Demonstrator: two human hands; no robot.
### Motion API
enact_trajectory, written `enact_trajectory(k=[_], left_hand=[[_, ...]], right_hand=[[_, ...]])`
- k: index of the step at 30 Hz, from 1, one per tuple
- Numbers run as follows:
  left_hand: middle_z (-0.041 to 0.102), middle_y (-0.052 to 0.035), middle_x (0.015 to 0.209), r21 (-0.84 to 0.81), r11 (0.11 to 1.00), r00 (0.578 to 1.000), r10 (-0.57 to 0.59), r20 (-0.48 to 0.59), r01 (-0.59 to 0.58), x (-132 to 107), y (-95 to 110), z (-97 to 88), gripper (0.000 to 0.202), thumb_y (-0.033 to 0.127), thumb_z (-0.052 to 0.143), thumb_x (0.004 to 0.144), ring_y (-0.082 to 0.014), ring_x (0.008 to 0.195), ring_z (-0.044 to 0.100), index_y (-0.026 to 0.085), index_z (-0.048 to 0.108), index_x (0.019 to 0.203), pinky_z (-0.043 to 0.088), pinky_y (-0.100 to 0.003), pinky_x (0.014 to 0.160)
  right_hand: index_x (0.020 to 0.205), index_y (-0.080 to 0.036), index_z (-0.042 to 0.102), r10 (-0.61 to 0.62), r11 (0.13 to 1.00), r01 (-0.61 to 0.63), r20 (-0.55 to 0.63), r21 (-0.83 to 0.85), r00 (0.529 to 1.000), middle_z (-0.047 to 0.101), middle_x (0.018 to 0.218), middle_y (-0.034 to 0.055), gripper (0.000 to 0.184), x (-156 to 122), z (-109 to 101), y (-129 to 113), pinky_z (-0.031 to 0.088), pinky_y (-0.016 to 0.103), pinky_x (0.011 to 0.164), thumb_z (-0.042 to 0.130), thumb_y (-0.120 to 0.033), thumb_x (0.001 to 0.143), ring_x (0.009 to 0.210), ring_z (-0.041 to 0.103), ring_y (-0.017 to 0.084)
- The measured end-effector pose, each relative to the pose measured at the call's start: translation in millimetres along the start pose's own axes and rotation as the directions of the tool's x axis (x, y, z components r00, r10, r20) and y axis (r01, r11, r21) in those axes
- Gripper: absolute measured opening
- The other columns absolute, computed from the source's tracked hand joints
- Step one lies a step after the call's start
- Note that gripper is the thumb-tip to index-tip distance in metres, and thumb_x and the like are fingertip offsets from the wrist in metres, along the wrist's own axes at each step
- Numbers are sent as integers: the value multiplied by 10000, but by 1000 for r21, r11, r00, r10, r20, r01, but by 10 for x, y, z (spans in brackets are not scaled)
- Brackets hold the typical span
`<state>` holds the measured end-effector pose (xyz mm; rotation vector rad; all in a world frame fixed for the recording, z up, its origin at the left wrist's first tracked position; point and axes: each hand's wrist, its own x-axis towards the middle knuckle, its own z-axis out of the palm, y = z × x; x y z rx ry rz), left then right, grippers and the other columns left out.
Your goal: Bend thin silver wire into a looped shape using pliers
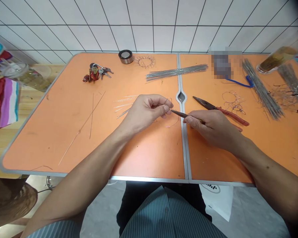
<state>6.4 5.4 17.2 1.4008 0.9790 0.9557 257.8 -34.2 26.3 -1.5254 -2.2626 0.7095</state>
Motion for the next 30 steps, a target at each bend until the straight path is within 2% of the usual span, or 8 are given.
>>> enact_trajectory(k=[11, 17, 24, 30], left_hand=[[802, -58, 835, 4, 1000, 1000, 11, -6, -11, 5, 0, 18, 53, 202, 801, 872, -148, 727, 721, 160, 829, 887, 598, -282, 737], [803, -52, 832, 8, 1000, 1000, 13, -5, -13, 2, -3, 15, 46, 191, 790, 882, -146, 728, 720, 166, 829, 885, 590, -282, 742], [800, -48, 837, 19, 1000, 1000, 15, -4, -15, -8, 15, 35, 45, 184, 787, 870, -147, 740, 721, 166, 829, 877, 590, -284, 752], [802, -47, 835, 15, 1000, 1000, 16, -7, -16, -1, -11, 36, 48, 195, 792, 868, -148, 734, 728, 166, 828, 880, 589, -284, 752]], right_hand=[[709, -237, 440, 19, 1000, -19, 3, 9, 1000, 442, 626, -37, 485, -16, -18, -6, 269, 350, 630, 474, -496, 1118, 597, 410, 155], [713, -239, 432, 16, 1000, -16, 11, 16, 1000, 475, 641, -32, 496, -5, -9, 7, 275, 349, 634, 469, -513, 1124, 613, 441, 159], [726, -238, 491, 39, 999, -40, 28, 30, 999, 503, 645, -33, 476, -20, -29, 5, 288, 355, 637, 477, -503, 1121, 615, 465, 159], [717, -236, 455, 46, 998, -47, 31, 41, 998, 487, 652, -32, 473, -7, -26, -15, 286, 357, 637, 485, -485, 1118, 623, 452, 159]])
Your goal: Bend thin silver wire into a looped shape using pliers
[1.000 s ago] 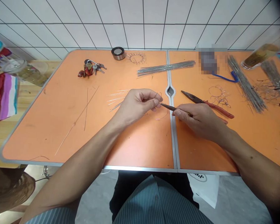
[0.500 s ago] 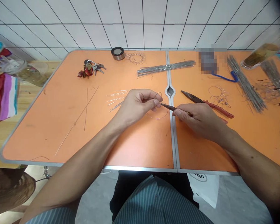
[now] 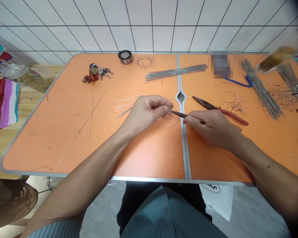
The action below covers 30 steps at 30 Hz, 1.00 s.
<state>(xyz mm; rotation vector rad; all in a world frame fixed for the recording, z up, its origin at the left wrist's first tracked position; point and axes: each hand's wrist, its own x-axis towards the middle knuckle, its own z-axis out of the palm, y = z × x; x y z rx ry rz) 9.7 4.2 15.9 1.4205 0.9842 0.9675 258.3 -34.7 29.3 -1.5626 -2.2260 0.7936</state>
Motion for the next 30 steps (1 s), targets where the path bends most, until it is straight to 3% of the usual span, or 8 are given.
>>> enact_trajectory(k=[15, 25, 30], left_hand=[[823, -62, 963, -23, 999, 1000, -24, -18, 24, -7, -40, 12, 91, 246, 835, 844, -152, 808, 730, 182, 852, 906, 596, -282, 788], [816, -61, 926, -138, 988, 997, -72, -12, 70, 9, -43, 19, 134, 304, 881, 839, -153, 815, 739, 181, 857, 885, 608, -293, 827], [810, -58, 872, -141, 985, 995, -97, 31, 100, 12, -50, 30, 106, 238, 863, 816, -150, 796, 742, 171, 854, 896, 610, -292, 828]], right_hand=[[715, -234, 498, 23, 1000, -23, -7, -8, 1000, 500, 632, -31, 478, -20, -11, 2, 297, 349, 617, 497, -500, 1112, 604, 464, 157], [706, -234, 456, -1, 999, -1, -37, -42, 999, 476, 615, -30, 489, -14, 4, 3, 280, 350, 608, 487, -500, 1115, 583, 436, 154], [706, -237, 442, -41, 996, 34, -73, -88, 997, 469, 608, -28, 490, -17, 15, 12, 276, 353, 611, 484, -491, 1123, 585, 426, 160]])
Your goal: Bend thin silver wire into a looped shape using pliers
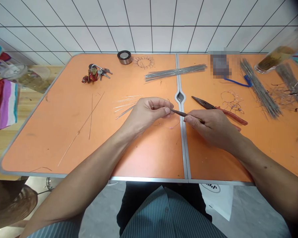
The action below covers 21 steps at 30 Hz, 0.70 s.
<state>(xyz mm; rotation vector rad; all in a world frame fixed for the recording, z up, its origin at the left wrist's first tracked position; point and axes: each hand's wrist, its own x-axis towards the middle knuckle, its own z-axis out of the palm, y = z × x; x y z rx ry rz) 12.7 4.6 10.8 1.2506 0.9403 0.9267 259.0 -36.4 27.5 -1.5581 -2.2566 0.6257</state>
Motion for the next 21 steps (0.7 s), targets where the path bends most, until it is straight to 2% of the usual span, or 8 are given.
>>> enact_trajectory(k=[13, 21], left_hand=[[819, -61, 840, 146, 989, 999, 40, -22, -36, -36, 52, 52, 51, 181, 790, 860, -169, 821, 755, 155, 834, 862, 587, -300, 824], [825, -63, 859, 247, 966, 997, 75, 29, -80, -26, 29, 27, 91, 192, 741, 883, -186, 820, 758, 166, 821, 848, 583, -316, 810]], right_hand=[[698, -239, 417, 1, 1000, -1, 14, 11, 1000, 460, 608, -27, 502, 4, -7, 12, 273, 353, 606, 472, -500, 1124, 584, 413, 161], [685, -236, 431, 21, 999, -23, 50, 47, 999, 468, 607, -26, 482, 24, -29, 6, 284, 348, 607, 502, -479, 1095, 583, 421, 157]])
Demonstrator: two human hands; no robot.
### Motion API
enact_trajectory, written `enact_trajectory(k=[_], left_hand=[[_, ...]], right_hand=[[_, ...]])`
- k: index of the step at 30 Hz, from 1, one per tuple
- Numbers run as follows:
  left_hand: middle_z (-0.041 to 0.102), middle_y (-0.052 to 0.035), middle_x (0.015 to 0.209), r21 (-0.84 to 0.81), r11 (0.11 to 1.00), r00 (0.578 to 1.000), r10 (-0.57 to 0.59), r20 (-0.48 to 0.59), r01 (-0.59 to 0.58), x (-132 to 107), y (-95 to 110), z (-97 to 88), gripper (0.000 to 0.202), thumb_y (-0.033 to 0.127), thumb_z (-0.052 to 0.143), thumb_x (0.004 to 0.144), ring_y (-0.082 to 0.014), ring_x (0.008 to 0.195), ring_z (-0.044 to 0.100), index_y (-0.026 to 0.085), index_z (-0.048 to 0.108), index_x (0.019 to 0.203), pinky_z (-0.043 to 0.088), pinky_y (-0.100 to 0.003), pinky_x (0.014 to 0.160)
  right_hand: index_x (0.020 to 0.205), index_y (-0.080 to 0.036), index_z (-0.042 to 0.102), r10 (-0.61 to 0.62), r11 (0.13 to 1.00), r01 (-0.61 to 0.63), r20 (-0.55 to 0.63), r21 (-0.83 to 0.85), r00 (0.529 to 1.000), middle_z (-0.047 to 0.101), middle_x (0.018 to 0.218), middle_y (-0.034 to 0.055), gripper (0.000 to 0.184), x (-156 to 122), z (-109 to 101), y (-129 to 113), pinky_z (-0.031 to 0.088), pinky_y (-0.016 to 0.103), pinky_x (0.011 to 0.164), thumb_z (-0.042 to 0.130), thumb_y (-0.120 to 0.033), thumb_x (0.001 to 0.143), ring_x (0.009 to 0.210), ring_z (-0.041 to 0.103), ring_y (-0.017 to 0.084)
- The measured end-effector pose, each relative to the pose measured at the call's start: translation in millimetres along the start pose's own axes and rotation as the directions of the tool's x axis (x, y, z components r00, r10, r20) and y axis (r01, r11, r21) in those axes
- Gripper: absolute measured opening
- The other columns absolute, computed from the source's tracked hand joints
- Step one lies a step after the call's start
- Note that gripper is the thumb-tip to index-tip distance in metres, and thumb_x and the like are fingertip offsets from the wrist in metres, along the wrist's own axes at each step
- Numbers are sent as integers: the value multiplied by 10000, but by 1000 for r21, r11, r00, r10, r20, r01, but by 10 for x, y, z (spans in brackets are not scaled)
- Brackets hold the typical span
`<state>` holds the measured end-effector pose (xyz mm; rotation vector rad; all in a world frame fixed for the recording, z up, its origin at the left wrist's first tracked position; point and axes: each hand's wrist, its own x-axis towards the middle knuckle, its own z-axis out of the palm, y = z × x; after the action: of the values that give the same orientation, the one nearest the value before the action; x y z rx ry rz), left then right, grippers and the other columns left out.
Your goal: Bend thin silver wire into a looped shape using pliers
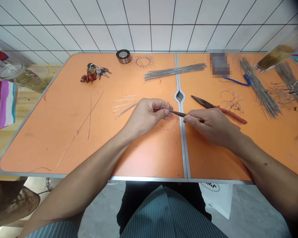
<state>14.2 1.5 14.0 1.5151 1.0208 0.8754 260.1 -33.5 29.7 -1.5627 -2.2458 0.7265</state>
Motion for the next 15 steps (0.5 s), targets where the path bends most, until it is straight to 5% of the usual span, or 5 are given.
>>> enact_trajectory(k=[15], left_hand=[[820, -59, 841, 103, 993, 999, 51, 12, -52, -34, 28, 9, 132, 171, 687, 902, -189, 803, 754, 173, 803, 839, 563, -313, 773]], right_hand=[[710, -235, 529, 57, 996, -61, 60, 68, 997, 446, 634, -31, 478, -8, -15, 9, 293, 346, 605, 500, -515, 1096, 610, 432, 158]])
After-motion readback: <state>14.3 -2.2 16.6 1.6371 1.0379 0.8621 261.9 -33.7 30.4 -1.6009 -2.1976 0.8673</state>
